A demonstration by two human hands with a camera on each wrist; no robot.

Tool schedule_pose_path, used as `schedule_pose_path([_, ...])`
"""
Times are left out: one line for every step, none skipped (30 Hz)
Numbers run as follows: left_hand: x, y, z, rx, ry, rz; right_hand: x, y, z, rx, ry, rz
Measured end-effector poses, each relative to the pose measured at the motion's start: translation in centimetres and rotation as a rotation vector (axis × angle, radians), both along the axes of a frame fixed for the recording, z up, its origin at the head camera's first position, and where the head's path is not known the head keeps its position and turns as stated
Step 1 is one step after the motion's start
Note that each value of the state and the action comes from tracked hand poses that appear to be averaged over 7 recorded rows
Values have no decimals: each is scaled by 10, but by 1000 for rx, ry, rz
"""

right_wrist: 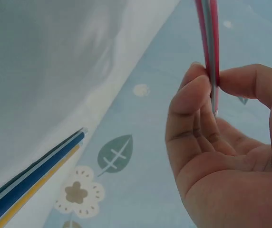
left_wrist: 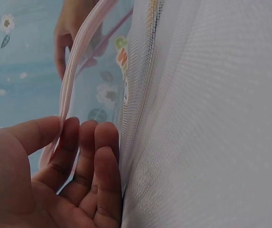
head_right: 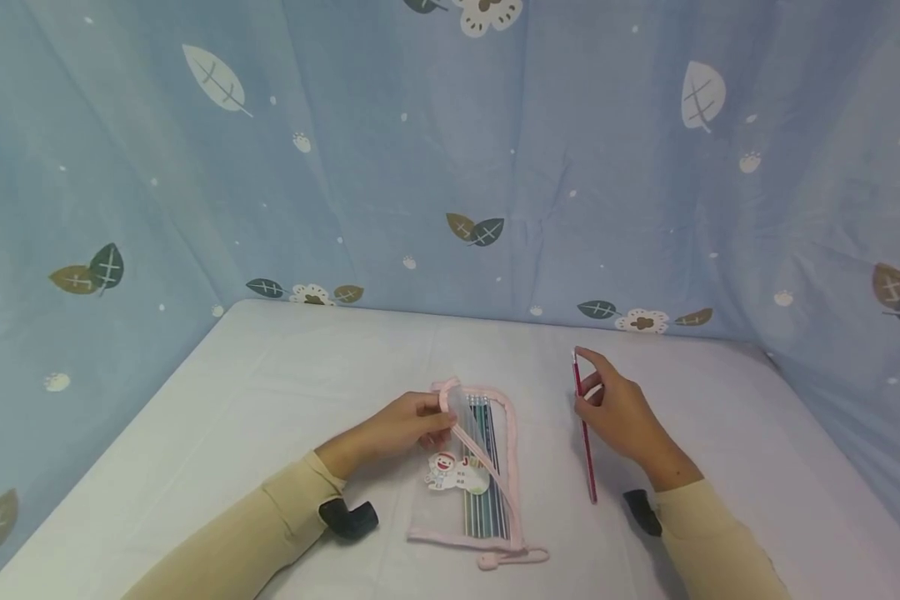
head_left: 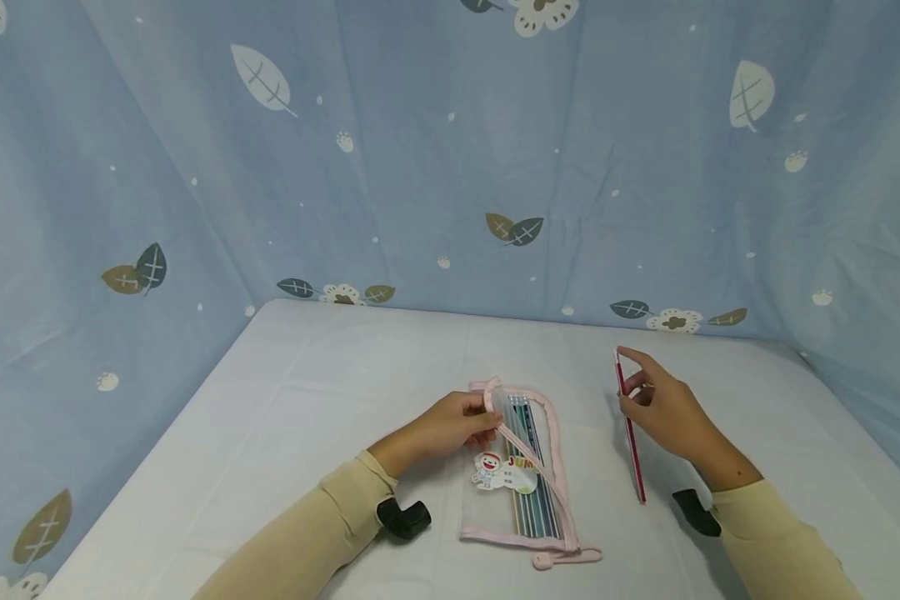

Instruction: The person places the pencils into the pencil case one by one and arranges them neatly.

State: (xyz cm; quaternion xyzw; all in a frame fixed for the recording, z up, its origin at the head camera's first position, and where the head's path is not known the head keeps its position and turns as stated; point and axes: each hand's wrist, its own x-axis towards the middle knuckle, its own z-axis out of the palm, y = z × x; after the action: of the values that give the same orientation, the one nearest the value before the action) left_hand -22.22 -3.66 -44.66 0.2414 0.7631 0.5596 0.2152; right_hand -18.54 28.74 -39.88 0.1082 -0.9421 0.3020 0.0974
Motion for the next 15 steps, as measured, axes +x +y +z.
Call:
schedule_pose_path([0, 0, 0, 1, 2, -1, 0, -1, 0, -17, 3, 0])
schedule_pose_path([0, 0, 0, 4, 3, -2, 1, -2, 0, -39, 4, 2])
schedule_pose_path([1, 0, 0, 6, 2, -5, 1, -3, 0, -63, -1, 3])
schedule_pose_path([1, 0, 0, 6, -1, -3, 2, -4, 1, -87, -7, 7])
schedule_pose_path([1, -1, 0, 8, -2, -4, 3, -5, 1, -114, -13, 11])
schedule_pose_path([1, -1, -1, 9, -5, -3, 3, -7, 2, -138, -19, 14])
schedule_pose_path([0, -1, -1, 11, -6, -3, 4, -9, 2, -152, -18, 15])
schedule_pose_path([0, -1, -1, 11, -9, 0, 5, -11, 3, -167, -19, 16])
schedule_pose_path([0, -1, -1, 13, -12, 1, 5, -12, 4, -181, -20, 17])
schedule_pose_path([0, -1, -1, 15, -15, 2, 6, -14, 5, -193, -18, 17])
schedule_pose_path([0, -1, 0, 21, -20, 3, 7, -16, 6, -206, -16, 16])
schedule_pose_path([0, -1, 0, 24, -24, 4, 8, -17, 6, -220, -14, 17])
schedule_pose_path([0, 0, 0, 28, -30, 5, 8, -19, 7, -241, -12, 20])
schedule_pose_path([1, 0, 0, 31, -37, 6, 9, -20, 7, -263, -12, 26])
schedule_pose_path([1, 0, 0, 36, -41, 5, 9, -22, 7, -284, -10, 32])
